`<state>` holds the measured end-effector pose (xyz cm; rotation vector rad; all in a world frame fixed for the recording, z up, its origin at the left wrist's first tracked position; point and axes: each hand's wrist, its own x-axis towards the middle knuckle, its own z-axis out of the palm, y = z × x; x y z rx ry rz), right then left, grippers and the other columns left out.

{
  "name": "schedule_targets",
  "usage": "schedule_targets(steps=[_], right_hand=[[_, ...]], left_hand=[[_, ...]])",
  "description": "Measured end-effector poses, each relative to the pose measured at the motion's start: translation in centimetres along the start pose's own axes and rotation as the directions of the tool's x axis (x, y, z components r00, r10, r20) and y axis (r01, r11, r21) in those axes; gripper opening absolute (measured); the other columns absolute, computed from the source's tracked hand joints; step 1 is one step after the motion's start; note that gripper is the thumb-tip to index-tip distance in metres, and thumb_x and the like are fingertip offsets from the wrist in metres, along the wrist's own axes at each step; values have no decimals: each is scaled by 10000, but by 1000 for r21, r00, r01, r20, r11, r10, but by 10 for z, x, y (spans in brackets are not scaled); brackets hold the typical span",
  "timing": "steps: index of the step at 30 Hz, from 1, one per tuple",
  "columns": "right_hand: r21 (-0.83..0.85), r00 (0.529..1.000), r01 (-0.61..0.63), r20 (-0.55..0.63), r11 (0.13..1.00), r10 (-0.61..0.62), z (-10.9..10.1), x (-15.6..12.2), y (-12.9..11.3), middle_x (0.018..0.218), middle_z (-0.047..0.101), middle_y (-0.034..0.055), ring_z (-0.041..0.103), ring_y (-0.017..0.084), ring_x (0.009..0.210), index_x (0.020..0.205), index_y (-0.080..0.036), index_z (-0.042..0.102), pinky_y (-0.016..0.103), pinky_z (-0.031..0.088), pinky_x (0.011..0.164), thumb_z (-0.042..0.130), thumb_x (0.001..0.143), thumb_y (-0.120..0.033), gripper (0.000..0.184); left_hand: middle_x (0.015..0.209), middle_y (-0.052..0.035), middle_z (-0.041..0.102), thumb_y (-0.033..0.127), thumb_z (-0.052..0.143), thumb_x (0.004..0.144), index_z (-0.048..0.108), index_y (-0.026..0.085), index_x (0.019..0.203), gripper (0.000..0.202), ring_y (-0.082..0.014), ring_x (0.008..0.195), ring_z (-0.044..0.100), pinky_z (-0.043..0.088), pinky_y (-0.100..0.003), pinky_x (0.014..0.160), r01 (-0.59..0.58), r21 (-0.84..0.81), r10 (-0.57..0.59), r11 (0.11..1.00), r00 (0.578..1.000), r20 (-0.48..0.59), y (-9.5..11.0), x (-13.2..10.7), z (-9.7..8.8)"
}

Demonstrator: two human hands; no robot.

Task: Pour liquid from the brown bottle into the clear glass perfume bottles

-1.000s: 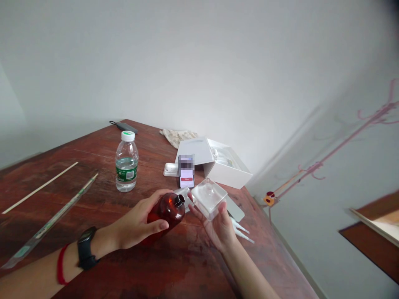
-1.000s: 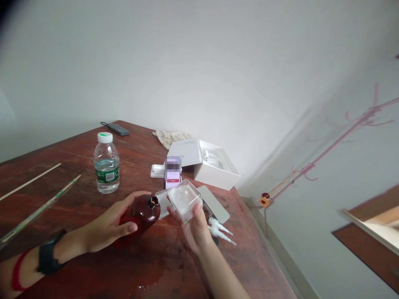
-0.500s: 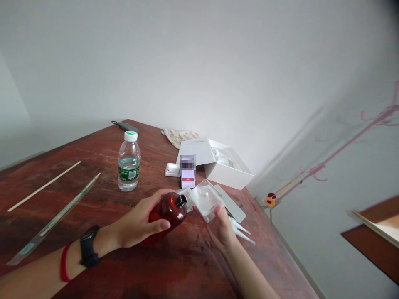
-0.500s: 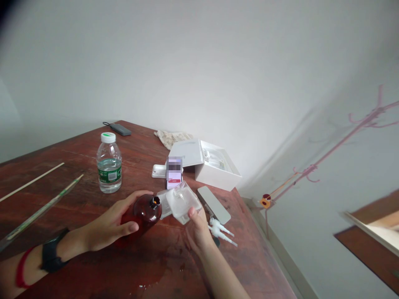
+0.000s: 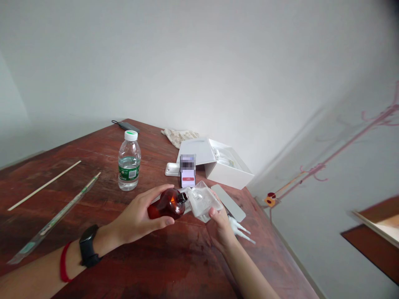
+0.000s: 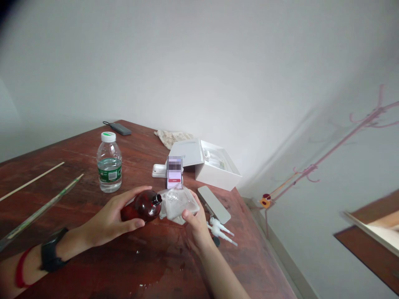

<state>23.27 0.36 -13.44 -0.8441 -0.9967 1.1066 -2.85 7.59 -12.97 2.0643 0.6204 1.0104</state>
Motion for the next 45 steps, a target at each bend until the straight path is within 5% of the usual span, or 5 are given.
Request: schedule_targets(steps=[24,45], right_hand=[[-204,997,73,-12,976,-77,1,-1,-11,1167,786,61,705,288,1029,1266,-264,689,368,526,902,1009,594,-531,791],[-287,992,100,-49,953,-119,-2,-3,-17,1249,764,82,700,339,1113,1318,-273,659,418,533,952,1021,570,-469,854]], left_hand=[[1499,-129,666,642,793,897,521,245,1547,809,-356,1348,660,516,-483,1184,14,117,-18,993,999,35,5,-3,2],[1502,-137,650,688,764,906,508,249,1547,818,-363,1361,635,498,-510,1195,36,5,-36,999,999,22,13,-7,9]])
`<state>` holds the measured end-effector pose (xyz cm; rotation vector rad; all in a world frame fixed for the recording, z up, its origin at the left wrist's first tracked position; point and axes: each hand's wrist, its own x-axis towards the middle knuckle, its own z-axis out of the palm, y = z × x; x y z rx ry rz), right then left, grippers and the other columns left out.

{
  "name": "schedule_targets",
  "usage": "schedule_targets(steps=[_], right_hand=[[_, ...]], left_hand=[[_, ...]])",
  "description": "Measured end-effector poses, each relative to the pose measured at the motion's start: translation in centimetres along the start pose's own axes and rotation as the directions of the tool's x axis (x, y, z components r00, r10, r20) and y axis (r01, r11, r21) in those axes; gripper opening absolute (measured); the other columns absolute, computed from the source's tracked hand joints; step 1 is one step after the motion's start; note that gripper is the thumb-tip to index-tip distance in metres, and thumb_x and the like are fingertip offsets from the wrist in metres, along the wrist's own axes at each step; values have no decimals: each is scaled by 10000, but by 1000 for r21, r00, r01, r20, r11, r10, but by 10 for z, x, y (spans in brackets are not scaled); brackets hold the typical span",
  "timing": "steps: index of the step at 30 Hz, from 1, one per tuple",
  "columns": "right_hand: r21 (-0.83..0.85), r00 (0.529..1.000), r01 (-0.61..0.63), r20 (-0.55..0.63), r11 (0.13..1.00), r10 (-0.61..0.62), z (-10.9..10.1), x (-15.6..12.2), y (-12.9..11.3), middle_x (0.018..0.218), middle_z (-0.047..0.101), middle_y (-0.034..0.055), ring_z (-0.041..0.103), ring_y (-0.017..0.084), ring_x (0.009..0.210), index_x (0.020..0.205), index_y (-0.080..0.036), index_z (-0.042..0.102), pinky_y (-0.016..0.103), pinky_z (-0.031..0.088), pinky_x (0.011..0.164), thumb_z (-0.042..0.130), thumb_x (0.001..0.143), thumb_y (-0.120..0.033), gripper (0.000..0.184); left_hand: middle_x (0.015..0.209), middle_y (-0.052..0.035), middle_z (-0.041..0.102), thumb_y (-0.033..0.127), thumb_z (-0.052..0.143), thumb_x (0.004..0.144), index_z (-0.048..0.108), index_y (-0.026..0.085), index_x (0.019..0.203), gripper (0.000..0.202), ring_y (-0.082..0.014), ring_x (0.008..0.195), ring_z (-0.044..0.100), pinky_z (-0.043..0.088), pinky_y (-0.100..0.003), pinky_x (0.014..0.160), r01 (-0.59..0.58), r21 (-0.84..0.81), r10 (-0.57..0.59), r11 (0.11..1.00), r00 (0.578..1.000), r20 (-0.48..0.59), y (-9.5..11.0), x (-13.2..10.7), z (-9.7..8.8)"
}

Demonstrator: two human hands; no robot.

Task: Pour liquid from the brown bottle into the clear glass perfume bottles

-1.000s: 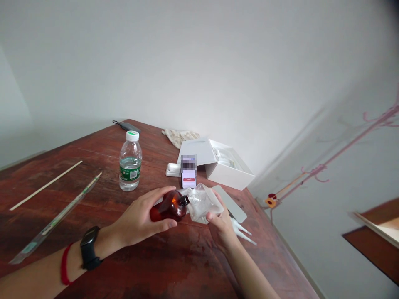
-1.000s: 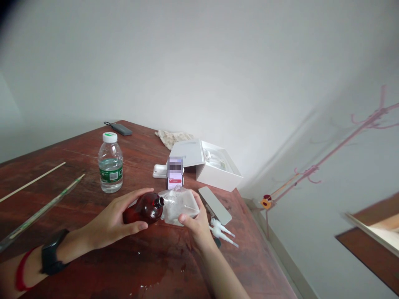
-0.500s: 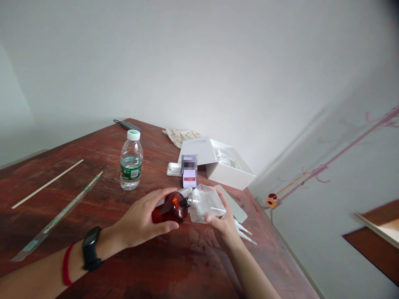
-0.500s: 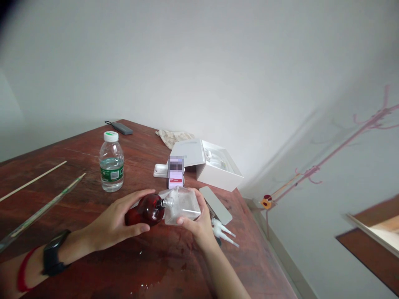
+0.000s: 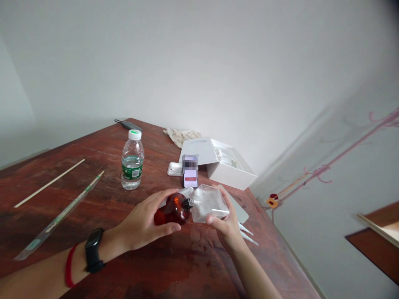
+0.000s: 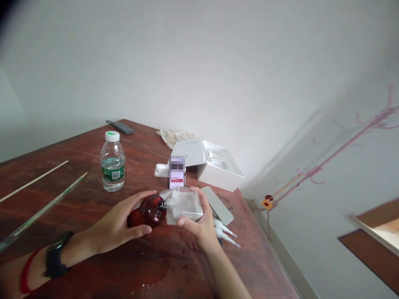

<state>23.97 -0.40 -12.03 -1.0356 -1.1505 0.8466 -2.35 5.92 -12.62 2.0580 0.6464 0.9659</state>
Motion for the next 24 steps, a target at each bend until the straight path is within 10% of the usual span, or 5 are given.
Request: schedule_targets(steps=[24], right_hand=[[-29,1000,19,-5,999,-19,2,-3,-10,1258,787,100,724,370,1154,1392,-260,660,486,554,1036,1040,558,-437,933]], left_hand=[[1501,-121,653,620,780,924,495,262,1553,778,-355,1359,636,496,-485,1187,-11,-58,13,998,1000,28,-1,-1,2]])
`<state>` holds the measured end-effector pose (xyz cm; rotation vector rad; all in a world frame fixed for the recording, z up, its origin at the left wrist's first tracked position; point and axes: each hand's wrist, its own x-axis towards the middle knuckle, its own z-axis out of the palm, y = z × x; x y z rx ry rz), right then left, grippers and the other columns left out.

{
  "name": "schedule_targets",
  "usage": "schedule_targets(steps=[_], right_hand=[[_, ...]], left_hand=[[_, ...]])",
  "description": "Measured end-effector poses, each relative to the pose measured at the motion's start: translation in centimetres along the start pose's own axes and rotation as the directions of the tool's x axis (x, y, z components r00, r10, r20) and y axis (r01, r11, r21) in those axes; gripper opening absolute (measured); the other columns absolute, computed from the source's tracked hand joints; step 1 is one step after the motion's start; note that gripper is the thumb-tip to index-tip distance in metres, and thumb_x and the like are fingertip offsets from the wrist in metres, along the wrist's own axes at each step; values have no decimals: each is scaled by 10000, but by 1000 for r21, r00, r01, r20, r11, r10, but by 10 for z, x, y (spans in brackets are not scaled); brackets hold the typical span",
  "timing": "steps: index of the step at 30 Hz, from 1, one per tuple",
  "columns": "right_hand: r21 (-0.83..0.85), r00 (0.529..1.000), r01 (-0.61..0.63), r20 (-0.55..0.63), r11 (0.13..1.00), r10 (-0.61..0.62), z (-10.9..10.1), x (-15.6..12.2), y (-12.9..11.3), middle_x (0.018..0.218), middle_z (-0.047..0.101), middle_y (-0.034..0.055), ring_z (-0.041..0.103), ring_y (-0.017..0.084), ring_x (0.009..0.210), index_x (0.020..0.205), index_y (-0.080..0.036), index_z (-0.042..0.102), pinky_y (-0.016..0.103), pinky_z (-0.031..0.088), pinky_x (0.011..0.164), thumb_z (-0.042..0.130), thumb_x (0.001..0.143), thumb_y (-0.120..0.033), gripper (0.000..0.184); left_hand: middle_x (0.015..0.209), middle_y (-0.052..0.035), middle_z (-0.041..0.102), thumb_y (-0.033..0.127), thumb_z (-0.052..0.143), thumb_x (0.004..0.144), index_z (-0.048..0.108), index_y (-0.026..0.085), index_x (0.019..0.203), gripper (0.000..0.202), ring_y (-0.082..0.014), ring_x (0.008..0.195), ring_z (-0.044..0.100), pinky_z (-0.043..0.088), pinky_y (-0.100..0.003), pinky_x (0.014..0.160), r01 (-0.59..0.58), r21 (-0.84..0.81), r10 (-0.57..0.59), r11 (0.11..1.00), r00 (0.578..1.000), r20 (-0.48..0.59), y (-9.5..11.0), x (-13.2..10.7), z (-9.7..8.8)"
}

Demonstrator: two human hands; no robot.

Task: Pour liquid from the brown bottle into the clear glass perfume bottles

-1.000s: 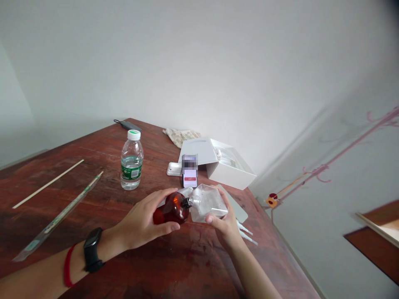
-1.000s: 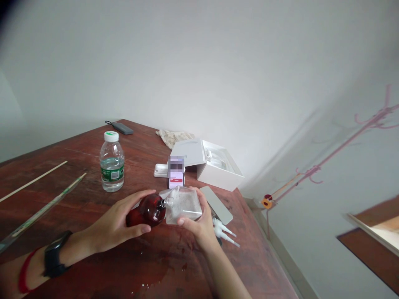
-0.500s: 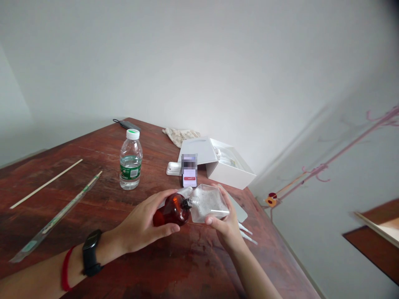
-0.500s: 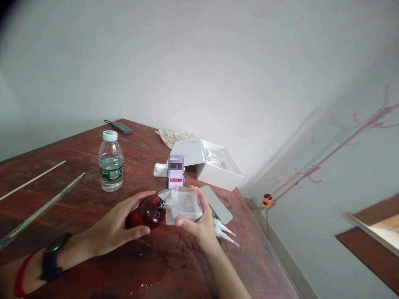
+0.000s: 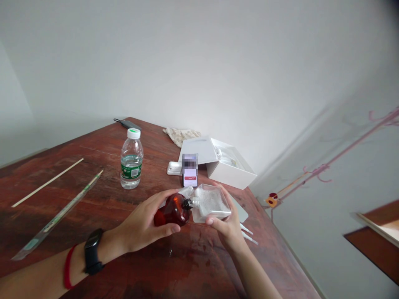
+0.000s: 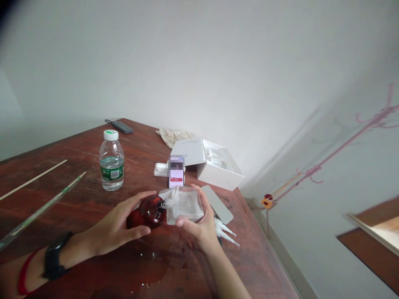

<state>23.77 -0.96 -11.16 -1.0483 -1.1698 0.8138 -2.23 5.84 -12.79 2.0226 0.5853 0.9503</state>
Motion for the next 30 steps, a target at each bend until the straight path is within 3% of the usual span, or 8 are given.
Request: schedule_targets(steps=[14,30], right_hand=[[-22,1000,10,-19,1000,-10,1,-1,-3,1272,789,109,718,367,1185,1441,-244,638,477,550,1055,1046,556,-441,994],[-93,997,62,47,994,-58,-6,1,2,1311,782,104,733,369,1200,1503,-258,588,483,564,1054,1001,649,-467,971]], left_hand=[[1528,-113,634,627,756,948,477,269,1560,762,-343,1381,619,466,-471,1208,-10,-12,11,1000,1000,25,1,0,-1],[1528,-106,637,614,761,954,475,272,1568,759,-344,1383,622,460,-467,1215,-16,-22,17,1000,999,51,-1,2,-3]])
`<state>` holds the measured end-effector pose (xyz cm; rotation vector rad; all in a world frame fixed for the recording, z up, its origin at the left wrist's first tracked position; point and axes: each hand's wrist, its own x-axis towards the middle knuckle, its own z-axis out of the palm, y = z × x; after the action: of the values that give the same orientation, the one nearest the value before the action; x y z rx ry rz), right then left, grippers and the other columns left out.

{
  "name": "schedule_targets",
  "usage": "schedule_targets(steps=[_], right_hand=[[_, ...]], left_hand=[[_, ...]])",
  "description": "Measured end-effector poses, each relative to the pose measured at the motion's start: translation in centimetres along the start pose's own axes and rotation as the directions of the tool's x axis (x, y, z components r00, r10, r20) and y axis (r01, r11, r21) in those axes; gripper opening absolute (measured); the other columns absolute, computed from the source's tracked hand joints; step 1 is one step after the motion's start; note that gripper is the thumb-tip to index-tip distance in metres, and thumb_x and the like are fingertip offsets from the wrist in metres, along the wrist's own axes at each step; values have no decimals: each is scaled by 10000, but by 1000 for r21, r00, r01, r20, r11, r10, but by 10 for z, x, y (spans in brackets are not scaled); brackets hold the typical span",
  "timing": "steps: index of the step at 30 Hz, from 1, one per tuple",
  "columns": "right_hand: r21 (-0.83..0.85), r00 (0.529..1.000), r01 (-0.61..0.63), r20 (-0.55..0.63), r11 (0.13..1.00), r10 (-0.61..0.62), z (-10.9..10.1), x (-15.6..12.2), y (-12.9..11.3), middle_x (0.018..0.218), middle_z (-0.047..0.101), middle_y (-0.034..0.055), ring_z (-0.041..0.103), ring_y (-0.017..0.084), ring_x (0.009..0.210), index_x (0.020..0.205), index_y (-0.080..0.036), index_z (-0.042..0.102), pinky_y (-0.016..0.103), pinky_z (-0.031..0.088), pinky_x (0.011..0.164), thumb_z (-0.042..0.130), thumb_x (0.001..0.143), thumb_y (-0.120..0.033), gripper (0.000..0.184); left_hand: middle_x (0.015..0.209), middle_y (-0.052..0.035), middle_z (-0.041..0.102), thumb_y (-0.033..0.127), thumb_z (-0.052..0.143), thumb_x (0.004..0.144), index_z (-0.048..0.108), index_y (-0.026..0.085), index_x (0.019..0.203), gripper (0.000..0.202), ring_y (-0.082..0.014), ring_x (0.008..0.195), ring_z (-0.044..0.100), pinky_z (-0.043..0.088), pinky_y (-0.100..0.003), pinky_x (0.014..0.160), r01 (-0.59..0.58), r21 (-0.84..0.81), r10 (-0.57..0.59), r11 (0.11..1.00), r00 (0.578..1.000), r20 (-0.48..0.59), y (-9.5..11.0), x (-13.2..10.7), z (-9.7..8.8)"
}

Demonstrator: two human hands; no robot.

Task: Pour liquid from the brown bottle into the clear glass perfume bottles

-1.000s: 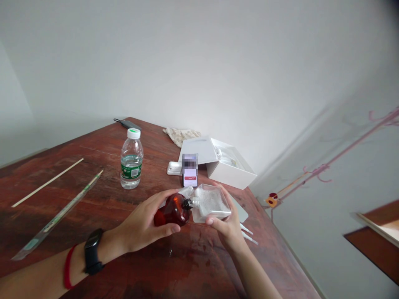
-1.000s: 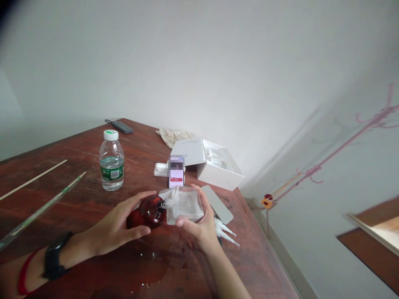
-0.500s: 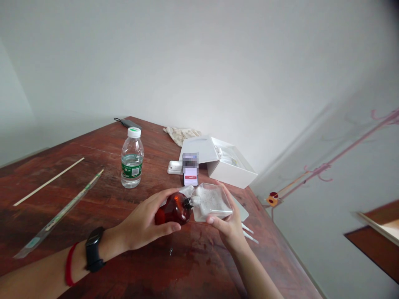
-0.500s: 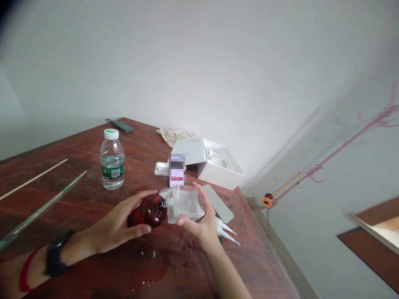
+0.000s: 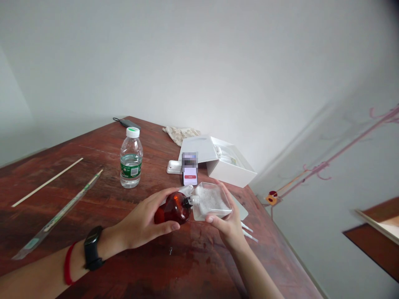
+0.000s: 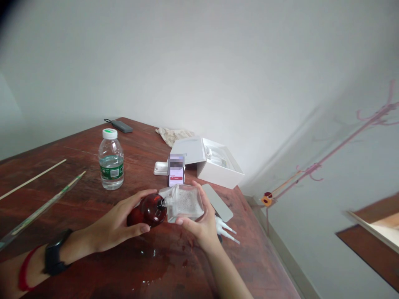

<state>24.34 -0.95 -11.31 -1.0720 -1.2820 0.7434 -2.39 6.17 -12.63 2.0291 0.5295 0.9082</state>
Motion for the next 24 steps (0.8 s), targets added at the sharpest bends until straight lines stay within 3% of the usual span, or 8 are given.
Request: schedule_targets(steps=[6,15,24], right_hand=[[-13,998,56,13,998,-56,0,1,0,1320,784,85,748,336,1174,1498,-298,591,444,575,1030,1020,640,-427,968],[-40,998,61,5,997,-61,1,1,-2,1341,775,117,730,379,1227,1541,-274,559,518,554,1088,1004,651,-486,1018],[-35,998,55,18,998,-54,-1,0,1,1394,750,115,707,381,1278,1561,-292,533,536,537,1121,999,674,-451,1015]], left_hand=[[1540,-101,626,576,773,960,461,284,1576,750,-339,1397,612,454,-461,1221,0,-37,1,999,1000,17,1,1,-1],[1546,-85,624,598,769,956,472,297,1565,741,-332,1410,604,463,-447,1211,6,-56,-4,998,999,36,2,2,-2],[1537,-111,630,597,777,946,466,278,1575,771,-348,1401,610,461,-481,1214,18,-54,-16,998,999,40,0,2,-3]])
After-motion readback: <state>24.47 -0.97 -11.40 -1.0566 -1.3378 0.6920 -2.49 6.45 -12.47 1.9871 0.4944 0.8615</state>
